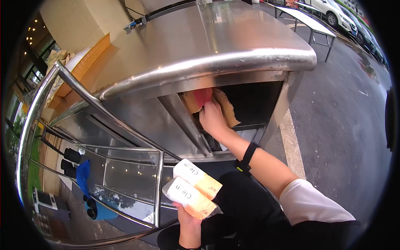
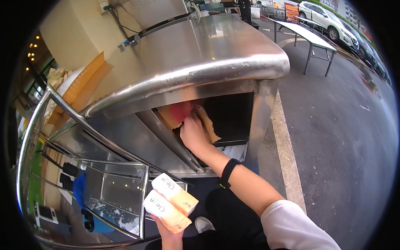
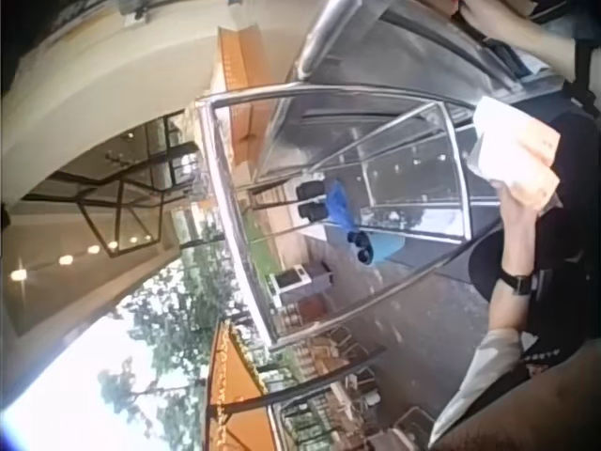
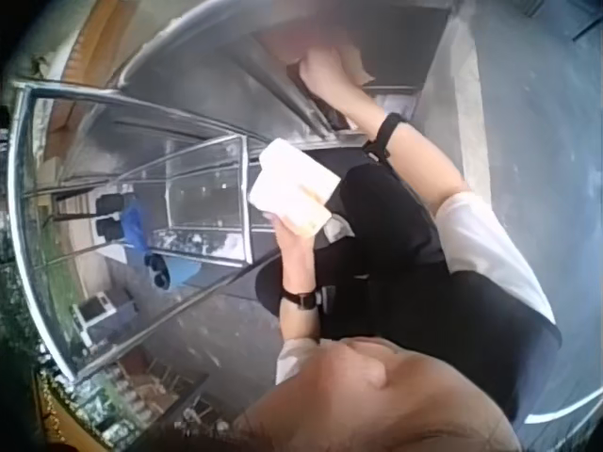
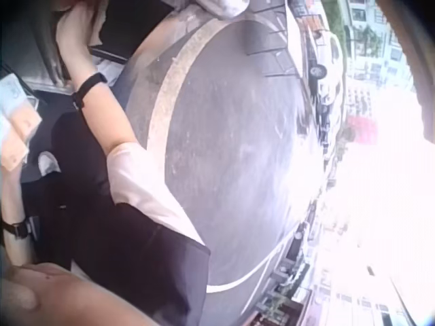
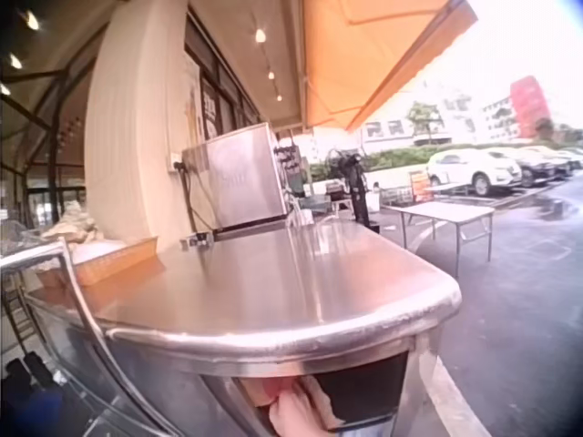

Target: The person retrieves a heater from a storage cabinet and uses plastic ties to secure it to a support pole under an outdoor canopy.

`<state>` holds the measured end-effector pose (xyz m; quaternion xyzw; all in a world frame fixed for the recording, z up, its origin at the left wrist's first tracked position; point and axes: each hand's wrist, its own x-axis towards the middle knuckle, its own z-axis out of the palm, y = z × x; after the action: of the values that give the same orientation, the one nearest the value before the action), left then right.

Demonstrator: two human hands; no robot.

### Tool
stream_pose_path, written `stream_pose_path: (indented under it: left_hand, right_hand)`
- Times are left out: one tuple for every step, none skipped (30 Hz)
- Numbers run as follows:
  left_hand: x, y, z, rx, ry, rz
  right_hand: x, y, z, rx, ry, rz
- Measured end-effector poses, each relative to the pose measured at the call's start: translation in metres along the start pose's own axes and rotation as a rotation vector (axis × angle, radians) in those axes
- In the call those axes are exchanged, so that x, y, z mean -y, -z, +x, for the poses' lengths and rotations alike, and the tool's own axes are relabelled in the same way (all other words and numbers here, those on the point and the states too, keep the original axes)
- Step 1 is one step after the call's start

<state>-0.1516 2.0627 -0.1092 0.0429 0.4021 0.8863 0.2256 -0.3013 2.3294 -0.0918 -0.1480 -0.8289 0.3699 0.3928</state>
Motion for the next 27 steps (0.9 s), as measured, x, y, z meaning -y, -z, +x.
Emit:
stream_pose_path:
  left_hand:
    - [-0.001,-0.001,0.000,-0.022,-0.004,0.013]
    - [0.000,-0.003,0.000,-0.042,-0.007,0.022]
    - [0.001,-0.005,0.002,-0.063,-0.006,0.031]
    - [0.001,-0.004,0.004,-0.015,-0.005,0.015]
    - [0.002,-0.003,0.007,0.024,-0.012,0.005]
    - [0.002,0.001,0.009,0.056,-0.025,-0.006]
    - [0.002,0.004,0.011,0.089,-0.036,-0.016]
    - [0.003,0.007,0.012,0.121,-0.026,-0.096]
    - [0.004,0.007,0.012,0.138,-0.025,-0.137]
    - [0.004,0.007,0.012,0.157,-0.020,-0.178]
    - [0.005,0.006,0.011,0.133,-0.015,-0.191]
    - [0.005,0.007,0.010,0.100,-0.016,-0.204]
    - [0.005,0.009,0.009,0.092,-0.025,-0.207]
    - [0.006,0.008,0.010,-0.015,-0.004,-0.191]
    - [0.007,0.008,0.009,-0.125,0.015,-0.171]
    - [0.010,0.010,0.011,-0.169,-0.017,-0.135]
    - [0.013,0.017,0.012,-0.168,-0.016,-0.138]
    - [0.017,0.022,0.013,-0.179,-0.027,-0.114]
    - [0.018,0.025,0.013,-0.201,-0.047,-0.085]
    - [0.017,0.024,0.013,-0.203,-0.045,-0.086]
    - [0.015,0.015,0.011,-0.217,-0.060,-0.008]
    - [0.013,0.008,0.013,-0.230,-0.083,0.070]
    - [0.012,0.003,0.014,-0.226,-0.078,0.066]
    - [0.013,-0.002,0.015,-0.216,-0.047,0.150]
    - [0.012,-0.004,0.016,-0.214,-0.023,0.237]
    - [0.013,-0.006,0.017,-0.217,-0.018,0.238]
    - [0.013,-0.008,0.018,-0.208,0.026,0.362]
  right_hand:
    - [-0.003,-0.008,0.005,-0.024,0.068,-0.090]
    - [-0.010,-0.011,0.014,0.097,0.045,-0.145]
    - [-0.017,-0.015,0.023,0.212,0.019,-0.201]
    - [-0.014,-0.025,0.032,0.056,0.026,-0.263]
    - [-0.014,-0.031,0.037,0.062,0.024,-0.255]
    - [-0.008,-0.035,0.041,0.048,0.038,-0.220]
    - [-0.003,-0.036,0.043,0.032,0.051,-0.186]
    - [0.001,-0.035,0.042,0.042,0.045,-0.180]
    - [0.002,-0.032,0.043,0.050,0.039,-0.177]
    - [-0.009,-0.033,0.039,0.044,0.081,-0.164]
    - [-0.016,-0.028,0.036,0.037,0.123,-0.152]
    - [-0.015,-0.021,0.028,0.043,0.127,-0.149]
    - [-0.007,-0.008,0.017,0.090,0.240,-0.323]
    - [0.003,0.013,0.006,0.126,0.347,-0.509]
    - [0.014,0.030,-0.004,0.127,0.350,-0.513]
    - [0.025,0.044,-0.013,0.130,0.223,-0.379]
    - [0.033,0.056,-0.025,0.134,0.093,-0.247]
    - [0.036,0.072,-0.035,0.127,0.090,-0.262]
    - [0.037,0.082,-0.047,0.100,-0.010,-0.249]
    - [0.035,0.089,-0.059,0.074,-0.110,-0.235]
    - [0.030,0.101,-0.074,0.070,-0.118,-0.249]
    - [0.024,0.110,-0.087,0.148,-0.352,0.206]
    - [0.021,0.117,-0.098,0.222,-0.575,0.668]
    - [0.022,0.126,-0.111,0.264,-0.609,0.765]
    - [0.027,0.133,-0.121,0.316,-0.643,0.869]
    - [0.031,0.137,-0.128,0.337,-0.584,0.826]
    - [0.041,0.144,-0.132,0.318,-0.492,0.790]
